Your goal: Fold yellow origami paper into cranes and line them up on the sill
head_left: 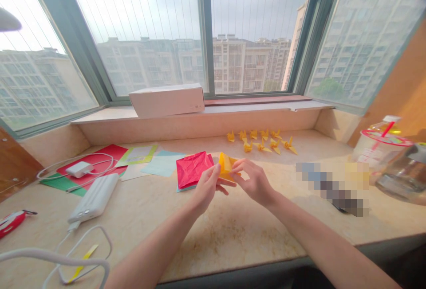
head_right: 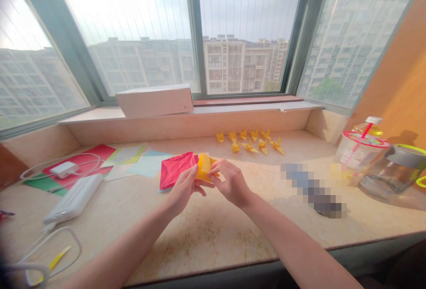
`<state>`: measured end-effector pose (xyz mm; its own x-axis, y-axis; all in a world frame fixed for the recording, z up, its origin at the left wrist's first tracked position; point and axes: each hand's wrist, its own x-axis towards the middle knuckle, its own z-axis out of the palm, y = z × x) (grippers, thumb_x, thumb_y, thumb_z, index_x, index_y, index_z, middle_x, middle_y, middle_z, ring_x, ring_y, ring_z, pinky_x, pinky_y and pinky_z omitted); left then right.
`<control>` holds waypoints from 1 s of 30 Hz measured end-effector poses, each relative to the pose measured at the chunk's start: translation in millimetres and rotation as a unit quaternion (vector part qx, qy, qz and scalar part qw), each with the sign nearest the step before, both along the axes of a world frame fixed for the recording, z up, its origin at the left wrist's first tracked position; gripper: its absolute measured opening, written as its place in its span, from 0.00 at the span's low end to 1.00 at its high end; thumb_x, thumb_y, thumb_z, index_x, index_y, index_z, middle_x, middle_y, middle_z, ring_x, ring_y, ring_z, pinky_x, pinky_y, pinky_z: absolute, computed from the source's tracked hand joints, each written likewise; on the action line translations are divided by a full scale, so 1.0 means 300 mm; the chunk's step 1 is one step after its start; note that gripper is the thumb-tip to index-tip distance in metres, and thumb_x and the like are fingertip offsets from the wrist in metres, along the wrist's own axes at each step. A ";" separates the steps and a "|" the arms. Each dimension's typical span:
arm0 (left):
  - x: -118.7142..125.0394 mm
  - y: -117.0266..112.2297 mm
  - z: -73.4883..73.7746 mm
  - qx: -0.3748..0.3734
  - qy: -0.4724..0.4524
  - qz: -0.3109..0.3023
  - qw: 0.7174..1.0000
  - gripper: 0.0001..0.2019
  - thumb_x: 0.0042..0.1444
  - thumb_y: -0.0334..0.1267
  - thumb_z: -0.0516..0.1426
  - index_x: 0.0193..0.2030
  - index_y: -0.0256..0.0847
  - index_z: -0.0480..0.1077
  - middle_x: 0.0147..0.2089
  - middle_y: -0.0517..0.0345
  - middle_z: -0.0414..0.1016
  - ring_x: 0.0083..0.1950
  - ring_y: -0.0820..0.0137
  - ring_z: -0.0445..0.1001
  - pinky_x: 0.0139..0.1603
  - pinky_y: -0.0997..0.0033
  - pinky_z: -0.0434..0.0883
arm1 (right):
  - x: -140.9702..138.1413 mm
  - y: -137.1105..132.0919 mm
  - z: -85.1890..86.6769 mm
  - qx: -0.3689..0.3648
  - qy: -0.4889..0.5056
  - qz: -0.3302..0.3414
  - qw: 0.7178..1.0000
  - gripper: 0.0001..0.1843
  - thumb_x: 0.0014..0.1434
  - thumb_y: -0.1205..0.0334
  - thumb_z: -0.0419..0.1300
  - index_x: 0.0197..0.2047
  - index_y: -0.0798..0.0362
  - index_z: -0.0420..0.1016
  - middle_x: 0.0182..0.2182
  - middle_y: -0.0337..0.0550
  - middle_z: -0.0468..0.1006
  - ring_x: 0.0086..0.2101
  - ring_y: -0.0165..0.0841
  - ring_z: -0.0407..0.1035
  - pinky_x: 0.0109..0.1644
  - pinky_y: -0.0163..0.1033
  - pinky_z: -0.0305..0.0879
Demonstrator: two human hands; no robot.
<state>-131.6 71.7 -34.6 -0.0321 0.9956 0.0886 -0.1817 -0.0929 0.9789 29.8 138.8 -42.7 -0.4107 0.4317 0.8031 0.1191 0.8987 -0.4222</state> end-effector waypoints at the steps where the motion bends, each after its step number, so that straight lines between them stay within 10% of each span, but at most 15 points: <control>1: 0.000 0.000 0.002 0.003 0.009 0.003 1.000 0.26 0.58 0.58 0.54 0.48 0.34 0.70 0.43 0.43 0.81 0.37 0.58 0.82 0.24 0.74 0.71 | -0.002 -0.001 0.001 -0.032 0.015 0.006 0.999 0.04 0.61 0.63 0.61 0.34 0.51 0.73 0.37 0.45 0.79 0.40 0.37 0.75 0.45 0.43 0.70; 17: -0.004 0.016 -0.045 0.071 0.158 0.040 0.984 0.15 0.59 0.41 0.56 0.49 0.34 0.69 0.40 0.47 0.80 0.35 0.66 0.80 0.29 0.72 0.75 | 0.007 0.025 0.009 -0.152 0.022 -0.115 0.982 0.08 0.57 0.65 0.56 0.42 0.51 0.71 0.45 0.48 0.79 0.45 0.41 0.73 0.51 0.47 0.67; 24: 0.001 0.009 -0.032 0.084 0.154 0.031 0.984 0.15 0.60 0.40 0.55 0.52 0.38 0.64 0.44 0.48 0.78 0.38 0.66 0.79 0.30 0.71 0.75 | -0.003 0.055 0.004 -0.356 0.123 -0.006 0.926 0.10 0.56 0.60 0.60 0.41 0.51 0.69 0.40 0.48 0.81 0.40 0.39 0.76 0.43 0.43 0.72; 30: -0.014 -0.011 0.012 0.077 0.171 0.058 0.981 0.16 0.60 0.48 0.56 0.46 0.38 0.71 0.42 0.53 0.78 0.42 0.65 0.77 0.37 0.72 0.72 | 0.002 0.048 0.001 -0.322 0.092 0.007 0.942 0.11 0.54 0.56 0.64 0.39 0.52 0.75 0.39 0.47 0.82 0.39 0.39 0.76 0.42 0.41 0.72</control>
<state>-135.7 68.3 -31.0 -0.0860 0.9612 0.2621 0.1754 -0.2443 0.9537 30.4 153.2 -42.4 -0.2987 0.8499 0.4341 -0.0188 0.4495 -0.8931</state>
